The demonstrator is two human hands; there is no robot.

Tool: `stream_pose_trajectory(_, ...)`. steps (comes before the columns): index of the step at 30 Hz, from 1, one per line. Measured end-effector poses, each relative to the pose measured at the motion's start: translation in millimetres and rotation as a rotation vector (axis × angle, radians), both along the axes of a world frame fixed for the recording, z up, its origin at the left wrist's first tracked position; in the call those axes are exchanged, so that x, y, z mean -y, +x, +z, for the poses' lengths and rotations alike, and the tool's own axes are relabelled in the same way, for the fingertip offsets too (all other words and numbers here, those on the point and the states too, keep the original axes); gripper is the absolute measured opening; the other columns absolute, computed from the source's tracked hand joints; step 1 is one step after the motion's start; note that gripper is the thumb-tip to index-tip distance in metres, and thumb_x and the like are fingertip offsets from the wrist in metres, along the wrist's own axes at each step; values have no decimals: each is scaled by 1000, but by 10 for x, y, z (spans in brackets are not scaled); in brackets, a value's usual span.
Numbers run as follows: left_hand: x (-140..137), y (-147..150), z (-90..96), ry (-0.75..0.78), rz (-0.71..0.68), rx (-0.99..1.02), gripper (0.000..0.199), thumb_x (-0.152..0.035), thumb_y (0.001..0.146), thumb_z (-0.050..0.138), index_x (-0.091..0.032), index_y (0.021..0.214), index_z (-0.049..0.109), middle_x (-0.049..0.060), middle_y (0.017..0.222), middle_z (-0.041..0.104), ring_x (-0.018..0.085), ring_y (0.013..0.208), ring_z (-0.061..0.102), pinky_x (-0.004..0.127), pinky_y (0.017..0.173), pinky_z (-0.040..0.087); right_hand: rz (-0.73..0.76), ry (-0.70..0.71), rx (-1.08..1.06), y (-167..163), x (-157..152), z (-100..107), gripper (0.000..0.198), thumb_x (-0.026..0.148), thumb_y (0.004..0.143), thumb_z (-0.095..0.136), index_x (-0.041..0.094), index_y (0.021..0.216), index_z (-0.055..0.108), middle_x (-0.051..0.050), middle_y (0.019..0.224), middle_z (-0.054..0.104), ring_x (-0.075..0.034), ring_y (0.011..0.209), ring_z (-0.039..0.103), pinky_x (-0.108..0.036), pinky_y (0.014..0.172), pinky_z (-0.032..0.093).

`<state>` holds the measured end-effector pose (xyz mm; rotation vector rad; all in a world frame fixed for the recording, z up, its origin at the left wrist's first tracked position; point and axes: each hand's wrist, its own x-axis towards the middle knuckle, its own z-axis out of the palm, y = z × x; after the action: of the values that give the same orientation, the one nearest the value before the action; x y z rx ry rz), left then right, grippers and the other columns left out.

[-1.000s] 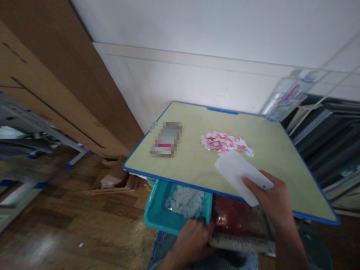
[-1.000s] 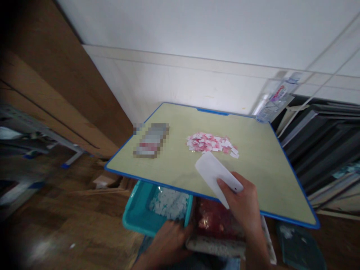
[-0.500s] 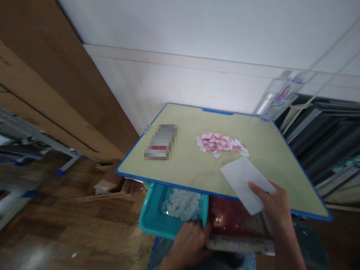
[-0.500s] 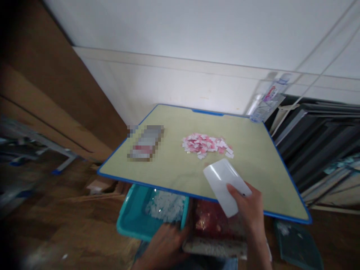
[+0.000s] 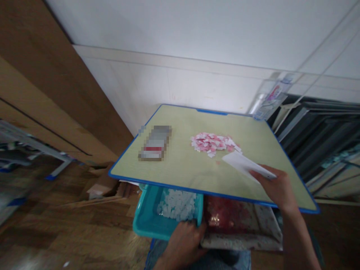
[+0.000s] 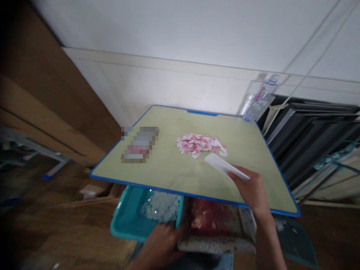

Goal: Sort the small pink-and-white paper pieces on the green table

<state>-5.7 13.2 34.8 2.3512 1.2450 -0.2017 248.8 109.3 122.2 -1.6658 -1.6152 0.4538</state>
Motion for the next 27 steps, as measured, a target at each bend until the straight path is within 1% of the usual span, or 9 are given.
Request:
stream_pose_trajectory(2,4,3,-12,2,7,-8,32,-36,77,53,-18,103,49,8,83,60,26,75,55,33,63,40,122,8,-26,-55,-107,2,27,35,71,55,13,80,68,-9,76,69,-23,68,64,-32,61,50)
stream_pose_trajectory(4,8,5,-30,11,14,-8,33,-38,77,53,-18,104,49,9,83,59,26,75,54,33,64,40,233,-15,-29,-94,-205,24,23,30,73,54,16,81,69,-8,83,69,-23,77,64,-31,71,49)
stream_pose_trajectory(7,13,5,-53,28,8,0,34,-38,76,53,-18,104,50,9,83,59,27,74,54,34,63,40,391,-109,-51,-71,-293,85,22,28,75,51,20,85,69,-6,88,69,-23,83,62,-29,76,47)
stream_pose_trajectory(11,12,11,-41,25,24,-8,33,-35,75,54,-18,102,51,10,83,59,27,75,54,34,63,40,582,-250,-84,95,-332,142,26,33,73,54,17,87,69,-6,89,68,-24,83,62,-33,74,48)
stream_pose_trajectory(13,9,14,-22,12,29,-11,31,-36,76,52,-17,102,51,10,84,59,26,75,54,34,63,40,597,-244,-61,157,-369,140,28,35,73,54,16,88,68,-7,89,68,-24,83,62,-34,74,48)
stream_pose_trajectory(16,4,11,-5,-5,15,-20,32,-36,78,50,-17,103,50,11,85,59,27,77,54,34,64,41,529,-160,-44,155,-480,101,30,38,73,54,17,88,68,-7,91,68,-24,86,61,-35,77,47)
stream_pose_trajectory(18,3,7,-8,-9,12,-19,34,-36,76,53,-17,104,49,10,86,59,27,78,54,34,65,41,507,-140,-47,124,-568,73,31,40,71,55,18,87,68,-7,92,68,-25,87,61,-36,78,47)
stream_pose_trajectory(23,4,3,-43,2,21,-9,36,-37,74,55,-18,104,49,10,86,59,27,75,55,34,63,41,615,-235,-31,148,-666,145,35,43,70,55,16,86,69,-8,89,68,-26,85,62,-36,77,46)
stream_pose_trajectory(27,-4,4,-48,14,12,-13,37,-36,73,55,-17,104,49,10,85,60,27,74,56,34,62,42,674,-181,-4,147,-669,281,31,40,72,53,17,86,69,-7,89,68,-23,85,62,-34,78,46)
